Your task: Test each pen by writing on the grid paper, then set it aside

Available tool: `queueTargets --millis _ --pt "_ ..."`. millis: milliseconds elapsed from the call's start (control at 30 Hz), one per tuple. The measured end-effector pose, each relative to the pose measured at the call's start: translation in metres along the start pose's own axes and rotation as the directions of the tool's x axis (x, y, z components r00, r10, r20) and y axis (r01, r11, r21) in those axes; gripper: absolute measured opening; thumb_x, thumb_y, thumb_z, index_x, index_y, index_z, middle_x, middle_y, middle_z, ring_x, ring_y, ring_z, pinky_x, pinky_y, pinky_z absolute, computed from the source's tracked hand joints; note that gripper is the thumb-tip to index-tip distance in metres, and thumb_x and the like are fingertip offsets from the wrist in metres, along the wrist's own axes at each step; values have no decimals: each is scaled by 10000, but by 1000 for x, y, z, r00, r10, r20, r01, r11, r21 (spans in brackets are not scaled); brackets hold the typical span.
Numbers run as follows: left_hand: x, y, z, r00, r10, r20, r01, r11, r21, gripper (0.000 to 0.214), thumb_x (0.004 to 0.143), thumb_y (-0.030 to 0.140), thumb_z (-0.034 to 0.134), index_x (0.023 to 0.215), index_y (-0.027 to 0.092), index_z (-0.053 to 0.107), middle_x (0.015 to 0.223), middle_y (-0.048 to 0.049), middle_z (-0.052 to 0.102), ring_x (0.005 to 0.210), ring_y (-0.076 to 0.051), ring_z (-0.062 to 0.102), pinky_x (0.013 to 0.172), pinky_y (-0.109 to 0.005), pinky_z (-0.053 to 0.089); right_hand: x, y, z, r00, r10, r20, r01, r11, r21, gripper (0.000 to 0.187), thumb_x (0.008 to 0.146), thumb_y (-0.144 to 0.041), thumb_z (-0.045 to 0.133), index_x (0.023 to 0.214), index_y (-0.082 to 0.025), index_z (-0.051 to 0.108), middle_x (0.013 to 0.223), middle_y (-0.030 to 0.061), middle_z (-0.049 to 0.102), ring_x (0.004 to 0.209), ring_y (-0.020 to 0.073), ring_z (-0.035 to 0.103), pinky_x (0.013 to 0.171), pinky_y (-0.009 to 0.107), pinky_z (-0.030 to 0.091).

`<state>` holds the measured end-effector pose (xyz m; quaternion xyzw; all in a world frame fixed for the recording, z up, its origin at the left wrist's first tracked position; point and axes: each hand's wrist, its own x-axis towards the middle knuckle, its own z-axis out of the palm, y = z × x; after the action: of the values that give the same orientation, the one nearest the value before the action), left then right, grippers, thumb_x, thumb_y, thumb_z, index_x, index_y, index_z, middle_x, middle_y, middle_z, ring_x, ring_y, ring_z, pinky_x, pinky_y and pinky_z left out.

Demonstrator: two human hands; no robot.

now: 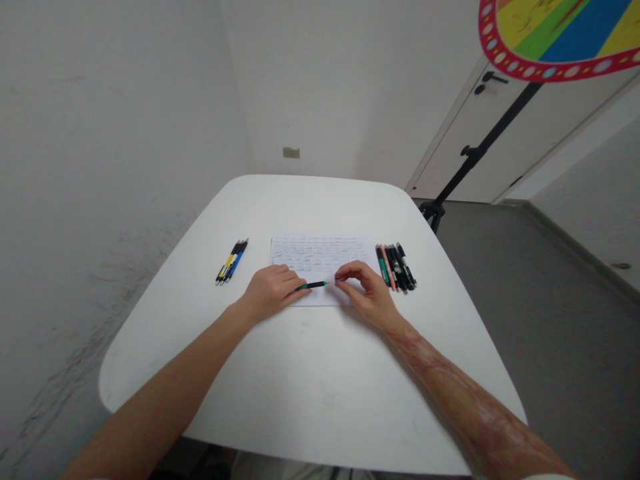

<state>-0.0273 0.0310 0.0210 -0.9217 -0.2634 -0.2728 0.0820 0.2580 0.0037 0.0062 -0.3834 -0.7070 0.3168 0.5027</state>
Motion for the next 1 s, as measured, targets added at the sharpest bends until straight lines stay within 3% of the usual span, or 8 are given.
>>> queueTargets --millis 667,867,1000 --pt "4 8 3 999 35 7 -35 999 12 328 1160 413 578 1003 198 769 814 -19 772 762 -172 689 708 -323 478 1 -8 -1 991 -64 118 74 994 -82 92 1050 -329 747 1101 -262 712 1040 45 763 979 219 736 927 415 630" --pt "5 9 3 999 45 18 -45 999 18 332 1164 407 571 998 198 769 821 -21 772 769 -170 686 719 -327 479 -1 -8 -1 990 -32 136 51 989 -138 128 1069 -351 703 1165 -265 705 1031 58 772 946 227 745 793 352 614" --pt "7 11 3 997 78 11 -78 996 42 339 1159 398 584 950 196 757 793 -9 752 748 -175 665 716 -341 473 0 -9 0 981 36 191 3 979 -202 166 1106 -335 613 1234 -262 691 883 14 757 766 186 708 694 312 550"
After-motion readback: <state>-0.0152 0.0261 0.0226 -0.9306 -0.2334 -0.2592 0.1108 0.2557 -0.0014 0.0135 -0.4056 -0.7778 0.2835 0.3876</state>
